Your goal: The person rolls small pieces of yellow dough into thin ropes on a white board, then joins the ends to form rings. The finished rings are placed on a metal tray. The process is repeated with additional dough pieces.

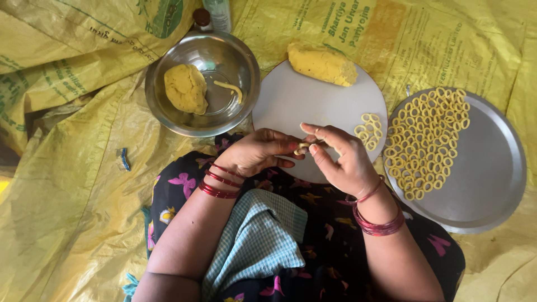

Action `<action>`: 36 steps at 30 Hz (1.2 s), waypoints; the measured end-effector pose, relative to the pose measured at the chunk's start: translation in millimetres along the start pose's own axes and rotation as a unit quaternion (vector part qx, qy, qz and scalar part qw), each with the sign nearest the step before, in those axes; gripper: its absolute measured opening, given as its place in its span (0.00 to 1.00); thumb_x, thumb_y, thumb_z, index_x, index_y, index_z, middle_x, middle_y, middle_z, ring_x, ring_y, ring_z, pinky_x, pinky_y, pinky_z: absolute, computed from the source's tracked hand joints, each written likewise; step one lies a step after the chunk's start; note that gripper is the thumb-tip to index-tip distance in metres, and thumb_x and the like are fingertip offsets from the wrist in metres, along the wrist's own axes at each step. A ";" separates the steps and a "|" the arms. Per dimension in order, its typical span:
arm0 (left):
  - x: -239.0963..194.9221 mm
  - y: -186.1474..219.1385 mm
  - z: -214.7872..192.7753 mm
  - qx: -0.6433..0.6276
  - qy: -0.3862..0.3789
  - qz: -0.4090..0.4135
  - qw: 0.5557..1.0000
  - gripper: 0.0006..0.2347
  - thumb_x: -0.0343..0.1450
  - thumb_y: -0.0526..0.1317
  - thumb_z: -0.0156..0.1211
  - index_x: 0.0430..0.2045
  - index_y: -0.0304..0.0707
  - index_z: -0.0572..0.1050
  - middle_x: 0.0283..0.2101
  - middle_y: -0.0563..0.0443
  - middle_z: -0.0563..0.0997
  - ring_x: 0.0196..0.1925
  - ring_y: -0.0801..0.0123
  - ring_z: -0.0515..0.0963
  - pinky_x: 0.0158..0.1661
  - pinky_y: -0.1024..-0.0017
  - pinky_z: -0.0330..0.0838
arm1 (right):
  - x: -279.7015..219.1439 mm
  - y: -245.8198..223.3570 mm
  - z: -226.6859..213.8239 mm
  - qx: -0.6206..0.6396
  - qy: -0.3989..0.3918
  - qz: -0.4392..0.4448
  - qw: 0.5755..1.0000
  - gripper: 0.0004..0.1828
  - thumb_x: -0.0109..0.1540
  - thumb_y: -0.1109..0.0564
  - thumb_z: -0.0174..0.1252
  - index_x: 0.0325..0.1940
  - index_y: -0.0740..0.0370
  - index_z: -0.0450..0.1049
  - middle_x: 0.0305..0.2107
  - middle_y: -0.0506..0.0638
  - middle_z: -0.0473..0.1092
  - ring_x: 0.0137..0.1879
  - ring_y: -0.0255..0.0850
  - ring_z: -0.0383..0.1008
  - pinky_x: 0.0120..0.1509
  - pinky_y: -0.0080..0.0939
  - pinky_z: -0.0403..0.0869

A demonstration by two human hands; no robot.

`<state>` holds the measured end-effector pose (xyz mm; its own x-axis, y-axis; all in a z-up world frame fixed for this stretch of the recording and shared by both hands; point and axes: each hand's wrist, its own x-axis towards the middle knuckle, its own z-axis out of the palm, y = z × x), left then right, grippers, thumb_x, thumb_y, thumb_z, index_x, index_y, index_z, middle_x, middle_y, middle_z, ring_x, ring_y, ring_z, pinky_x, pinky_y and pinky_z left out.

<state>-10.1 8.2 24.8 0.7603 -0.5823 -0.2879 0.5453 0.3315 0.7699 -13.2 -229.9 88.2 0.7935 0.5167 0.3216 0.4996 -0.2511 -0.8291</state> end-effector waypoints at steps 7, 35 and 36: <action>5.0 -9.8 -1.0 -0.007 0.009 0.009 1.000 0.15 0.73 0.46 0.65 0.45 0.32 0.78 0.47 0.50 0.83 0.53 0.65 0.80 0.51 0.64 0.75 | -3.7 23.6 1.8 0.182 -0.041 0.115 0.976 0.23 0.67 0.67 0.53 0.67 0.63 0.69 0.50 0.50 0.74 0.56 0.34 0.75 0.60 0.35 0.76; 14.7 -23.0 -3.8 -0.068 0.035 0.035 0.996 0.14 0.73 0.48 0.66 0.45 0.39 0.79 0.48 0.53 0.80 0.54 0.68 0.76 0.57 0.59 0.68 | -7.0 52.5 9.7 0.305 -0.028 0.101 0.947 0.17 0.68 0.65 0.57 0.62 0.68 0.72 0.51 0.48 0.74 0.57 0.33 0.74 0.65 0.35 0.73; 14.3 -22.6 -3.0 -0.068 0.043 0.029 0.996 0.14 0.72 0.49 0.65 0.44 0.40 0.79 0.48 0.53 0.80 0.53 0.68 0.76 0.57 0.60 0.68 | -6.9 51.7 10.2 0.303 -0.026 0.110 0.946 0.18 0.67 0.65 0.57 0.62 0.67 0.72 0.50 0.48 0.75 0.57 0.33 0.75 0.64 0.35 0.74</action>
<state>-10.5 -5.5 1.6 0.8166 -0.4946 -0.2975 0.5376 0.4640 0.7041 3.6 -238.1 38.4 0.8292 0.5497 0.1013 0.0208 0.1508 -0.9883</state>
